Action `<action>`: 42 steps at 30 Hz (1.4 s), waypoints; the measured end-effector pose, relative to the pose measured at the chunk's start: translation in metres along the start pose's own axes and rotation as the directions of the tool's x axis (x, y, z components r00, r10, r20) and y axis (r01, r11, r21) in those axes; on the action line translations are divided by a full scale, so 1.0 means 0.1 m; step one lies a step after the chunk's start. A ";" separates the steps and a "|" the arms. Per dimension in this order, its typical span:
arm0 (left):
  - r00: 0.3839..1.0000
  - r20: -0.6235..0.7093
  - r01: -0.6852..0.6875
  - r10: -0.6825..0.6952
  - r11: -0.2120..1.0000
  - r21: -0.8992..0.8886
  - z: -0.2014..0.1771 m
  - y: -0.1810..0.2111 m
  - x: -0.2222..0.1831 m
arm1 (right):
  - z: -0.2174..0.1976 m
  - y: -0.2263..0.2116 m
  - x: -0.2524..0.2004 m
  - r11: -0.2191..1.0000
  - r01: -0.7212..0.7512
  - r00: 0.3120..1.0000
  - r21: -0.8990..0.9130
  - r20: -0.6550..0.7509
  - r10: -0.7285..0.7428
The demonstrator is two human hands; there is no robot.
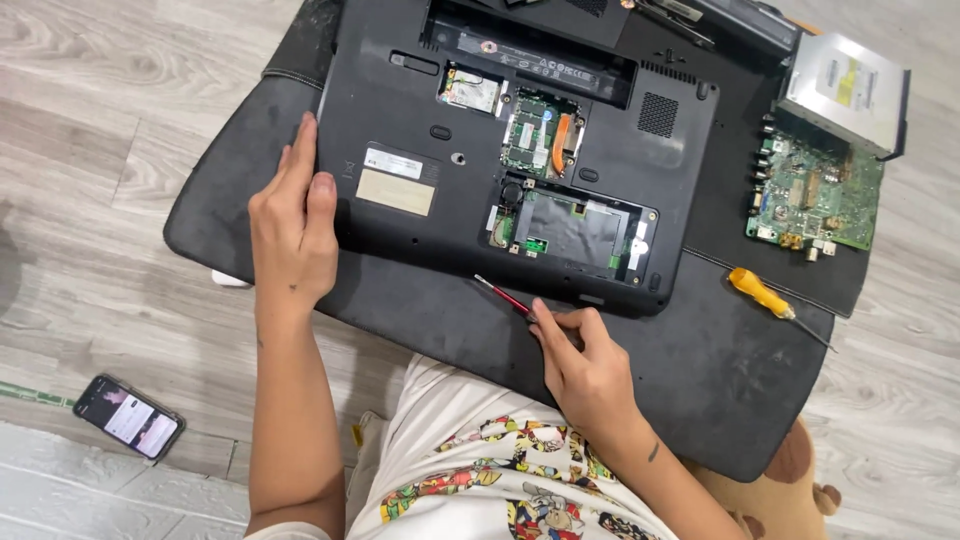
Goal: Disassembling a laptop to access internal components using a screwdriver and prying tools.
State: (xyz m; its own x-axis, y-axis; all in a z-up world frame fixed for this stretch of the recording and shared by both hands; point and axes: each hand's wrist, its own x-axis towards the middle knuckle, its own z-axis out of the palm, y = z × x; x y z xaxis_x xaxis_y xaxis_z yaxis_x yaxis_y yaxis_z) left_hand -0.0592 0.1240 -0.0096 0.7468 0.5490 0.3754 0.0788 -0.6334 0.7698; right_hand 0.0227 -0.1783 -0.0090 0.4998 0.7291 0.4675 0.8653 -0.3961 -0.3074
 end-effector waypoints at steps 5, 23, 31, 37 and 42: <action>1.000 0.014 -0.003 0.003 1.000 0.006 0.01 -0.03 -0.01 | 0.02 -0.02 0.04 0.999 0.006 1.000 -0.032 -0.009 -0.007; 1.000 0.030 0.006 -0.006 1.000 0.001 0.00 -0.04 -0.01 | 0.14 -0.07 0.18 0.996 0.093 0.994 -0.009 -0.049 -0.093; 0.999 0.035 0.021 -0.021 1.000 0.006 0.01 0.00 -0.01 | 0.23 -0.09 0.23 0.994 0.111 0.994 0.019 -0.026 -0.111; 0.998 0.044 0.036 -0.036 0.999 -0.008 -0.01 0.01 0.01 | 0.30 -0.18 0.36 0.989 0.148 0.989 0.018 -0.026 -0.147; 0.998 0.051 0.043 -0.042 0.999 -0.012 -0.02 0.05 0.02 | 0.33 -0.21 0.39 0.985 0.171 0.985 0.014 -0.012 -0.171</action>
State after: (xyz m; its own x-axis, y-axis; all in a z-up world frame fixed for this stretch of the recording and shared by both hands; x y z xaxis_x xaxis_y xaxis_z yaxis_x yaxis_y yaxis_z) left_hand -0.0585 0.1228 -0.0037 0.7754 0.5467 0.3160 0.1027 -0.6029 0.7911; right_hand 0.0223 -0.1232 -0.0122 0.3447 0.7796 0.5229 0.9374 -0.2571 -0.2347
